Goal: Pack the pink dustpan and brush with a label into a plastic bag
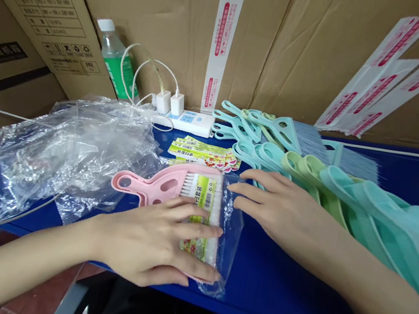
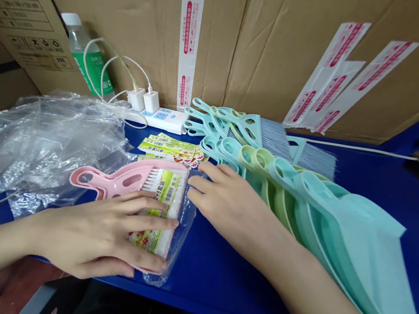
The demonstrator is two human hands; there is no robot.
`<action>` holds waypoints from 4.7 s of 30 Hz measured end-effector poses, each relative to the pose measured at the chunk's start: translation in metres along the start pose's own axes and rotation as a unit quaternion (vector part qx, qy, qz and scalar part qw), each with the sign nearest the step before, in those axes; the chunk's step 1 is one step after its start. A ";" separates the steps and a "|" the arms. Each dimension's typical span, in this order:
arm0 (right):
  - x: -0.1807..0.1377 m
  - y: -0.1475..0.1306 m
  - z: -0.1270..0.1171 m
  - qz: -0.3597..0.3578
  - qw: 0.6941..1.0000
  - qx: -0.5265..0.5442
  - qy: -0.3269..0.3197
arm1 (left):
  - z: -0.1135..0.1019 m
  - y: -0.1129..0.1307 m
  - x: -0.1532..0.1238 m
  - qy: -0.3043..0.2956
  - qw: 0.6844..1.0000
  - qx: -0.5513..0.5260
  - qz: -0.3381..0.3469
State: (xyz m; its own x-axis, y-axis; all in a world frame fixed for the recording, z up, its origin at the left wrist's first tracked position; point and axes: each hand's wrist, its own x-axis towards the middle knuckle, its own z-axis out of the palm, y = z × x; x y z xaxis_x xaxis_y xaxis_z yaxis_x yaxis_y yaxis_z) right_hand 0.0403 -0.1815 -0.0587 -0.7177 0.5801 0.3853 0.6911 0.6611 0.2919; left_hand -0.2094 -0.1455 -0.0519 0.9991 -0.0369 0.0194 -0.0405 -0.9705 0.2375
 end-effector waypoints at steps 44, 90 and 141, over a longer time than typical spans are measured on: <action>0.014 -0.027 0.037 0.073 0.986 0.149 0.008 | 0.009 0.004 -0.002 0.070 0.997 0.020 0.032; 0.009 -0.032 0.027 0.120 0.918 0.332 -0.183 | 0.038 0.023 0.013 0.222 0.946 0.175 0.159; 0.021 -0.018 0.045 0.231 0.960 0.161 -0.001 | 0.050 0.023 0.006 0.212 0.950 0.124 0.192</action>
State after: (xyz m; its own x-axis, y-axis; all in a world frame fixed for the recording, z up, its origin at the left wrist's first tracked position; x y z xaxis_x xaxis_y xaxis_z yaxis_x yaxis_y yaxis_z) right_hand 0.0085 -0.1598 -0.0954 -0.3410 0.8472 0.4075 0.8737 0.4456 -0.1953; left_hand -0.2035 -0.1799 -0.0945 0.8148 -0.3520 0.4607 -0.3460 -0.9328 -0.1009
